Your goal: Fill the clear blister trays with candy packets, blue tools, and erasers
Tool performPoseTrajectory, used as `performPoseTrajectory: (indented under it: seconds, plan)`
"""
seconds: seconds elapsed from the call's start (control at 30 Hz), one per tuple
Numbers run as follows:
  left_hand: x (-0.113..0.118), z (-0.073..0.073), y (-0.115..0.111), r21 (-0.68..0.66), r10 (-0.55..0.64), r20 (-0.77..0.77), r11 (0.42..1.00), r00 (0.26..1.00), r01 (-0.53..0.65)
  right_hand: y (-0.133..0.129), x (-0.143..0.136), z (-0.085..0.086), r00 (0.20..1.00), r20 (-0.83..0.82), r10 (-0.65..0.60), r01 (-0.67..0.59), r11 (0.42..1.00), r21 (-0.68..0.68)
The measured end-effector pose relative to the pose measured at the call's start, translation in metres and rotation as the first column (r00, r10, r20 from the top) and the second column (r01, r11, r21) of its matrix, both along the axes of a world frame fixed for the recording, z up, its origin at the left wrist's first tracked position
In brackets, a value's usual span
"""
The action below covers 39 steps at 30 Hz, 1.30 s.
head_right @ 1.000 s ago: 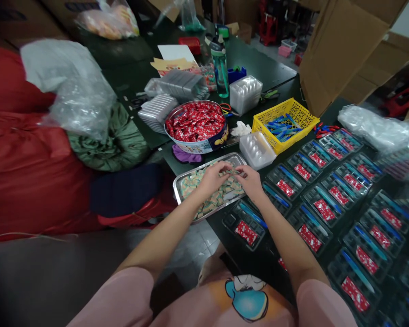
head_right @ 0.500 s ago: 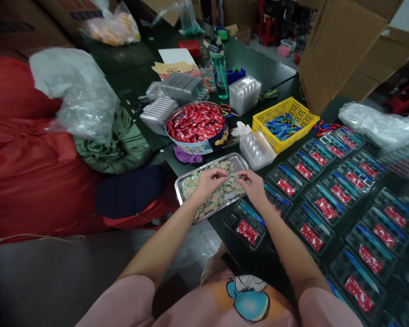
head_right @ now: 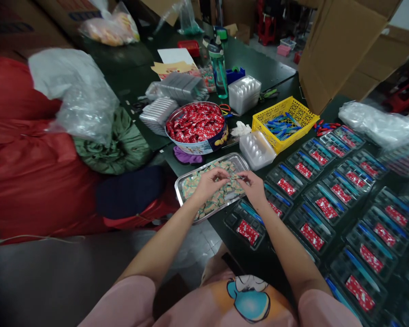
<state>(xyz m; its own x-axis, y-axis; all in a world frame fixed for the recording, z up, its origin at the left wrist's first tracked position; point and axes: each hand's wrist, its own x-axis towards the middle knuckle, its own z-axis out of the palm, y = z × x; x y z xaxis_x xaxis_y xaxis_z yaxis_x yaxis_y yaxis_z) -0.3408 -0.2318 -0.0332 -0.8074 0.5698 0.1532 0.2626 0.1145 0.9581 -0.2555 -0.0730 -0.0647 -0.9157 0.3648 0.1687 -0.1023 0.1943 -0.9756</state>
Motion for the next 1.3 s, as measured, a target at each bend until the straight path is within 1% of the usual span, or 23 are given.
performPoseTrajectory:
  seconds: [0.2,0.33,0.43,0.57,0.7,0.87,1.0,1.07,1.13,1.23,1.3]
  plan:
    - [-0.001,-0.002,-0.001,-0.018,-0.012,-0.057,1.0,0.998,0.011,-0.001,0.005,0.003,0.997,-0.071,0.034,-0.032,0.999,0.032]
    - [-0.002,-0.002,-0.001,-0.006,-0.034,-0.071,0.999,0.997,0.033,-0.001,0.007,0.01,0.997,-0.066,0.034,-0.027,0.994,0.103]
    - [-0.003,-0.001,-0.002,-0.019,-0.077,-0.072,0.997,0.994,0.076,-0.001,0.007,0.01,0.997,-0.063,0.044,-0.036,0.993,0.116]
    - [-0.003,0.0,-0.003,-0.021,-0.125,-0.09,0.992,0.988,0.124,-0.001,0.008,0.001,0.999,-0.044,0.032,-0.03,0.999,0.039]
    - [0.0,-0.003,-0.002,0.042,-0.103,-0.098,0.993,0.99,0.107,-0.002,0.008,-0.008,0.997,-0.078,0.018,-0.02,1.0,-0.019]
    - [0.002,-0.009,-0.004,0.064,-0.043,-0.059,0.997,0.997,0.047,-0.004,0.007,-0.008,0.993,-0.119,0.018,-0.028,0.996,-0.08]
    - [-0.001,-0.014,-0.008,0.082,0.004,-0.05,0.997,0.999,0.0,-0.004,0.007,-0.006,0.989,-0.145,-0.03,0.011,0.991,-0.132]
    - [-0.002,-0.015,-0.01,0.089,0.014,-0.064,0.996,0.998,-0.009,-0.003,0.008,-0.007,0.99,-0.135,-0.05,0.036,0.994,-0.107]
    - [-0.002,-0.016,-0.011,0.091,0.028,-0.081,0.996,0.996,-0.021,-0.002,0.009,-0.008,0.991,-0.115,-0.064,0.059,0.997,-0.051]
    - [-0.002,-0.015,-0.012,0.072,0.053,-0.093,0.996,0.994,-0.046,-0.001,0.01,-0.008,0.993,-0.099,-0.071,0.078,0.995,0.068]
    - [-0.002,-0.015,-0.012,0.065,0.07,-0.092,0.996,0.993,-0.064,-0.001,0.009,-0.006,0.993,-0.11,-0.047,0.064,0.986,0.155]
